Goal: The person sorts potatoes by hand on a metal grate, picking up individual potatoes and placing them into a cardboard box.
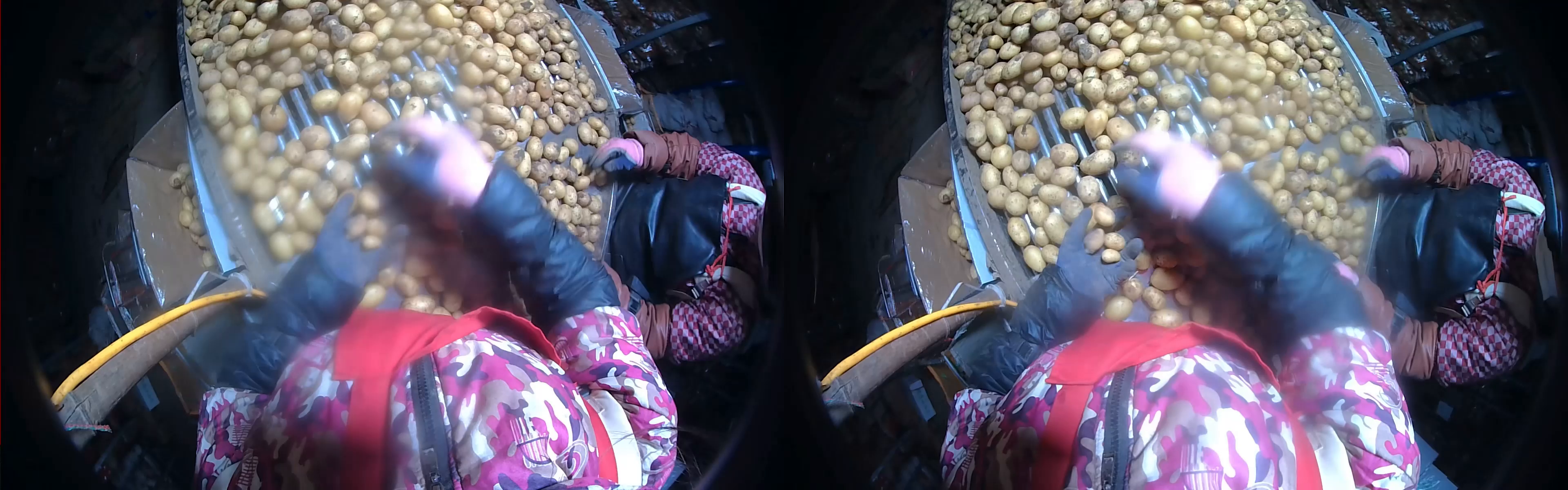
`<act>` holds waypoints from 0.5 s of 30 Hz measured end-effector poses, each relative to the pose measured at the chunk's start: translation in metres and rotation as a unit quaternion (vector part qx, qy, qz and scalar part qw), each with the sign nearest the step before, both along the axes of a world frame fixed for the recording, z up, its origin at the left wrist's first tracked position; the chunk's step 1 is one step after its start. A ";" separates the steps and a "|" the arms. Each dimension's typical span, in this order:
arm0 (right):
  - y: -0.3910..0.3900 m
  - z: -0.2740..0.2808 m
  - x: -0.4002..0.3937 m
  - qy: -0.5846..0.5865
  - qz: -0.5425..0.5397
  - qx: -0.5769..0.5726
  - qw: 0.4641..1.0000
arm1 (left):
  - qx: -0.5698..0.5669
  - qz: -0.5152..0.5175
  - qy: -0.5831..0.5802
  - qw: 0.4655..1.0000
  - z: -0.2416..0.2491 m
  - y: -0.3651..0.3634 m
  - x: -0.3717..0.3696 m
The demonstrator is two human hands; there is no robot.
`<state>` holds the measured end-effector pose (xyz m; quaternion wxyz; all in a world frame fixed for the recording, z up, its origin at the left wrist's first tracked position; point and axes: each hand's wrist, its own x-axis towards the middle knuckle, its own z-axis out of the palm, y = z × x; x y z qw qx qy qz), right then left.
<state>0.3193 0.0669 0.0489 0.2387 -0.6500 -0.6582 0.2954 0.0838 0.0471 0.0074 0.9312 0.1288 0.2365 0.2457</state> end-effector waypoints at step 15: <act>0.096 -0.063 0.047 -0.348 -0.104 -0.157 0.918 | 0.062 0.011 -0.015 0.998 -0.017 0.005 -0.037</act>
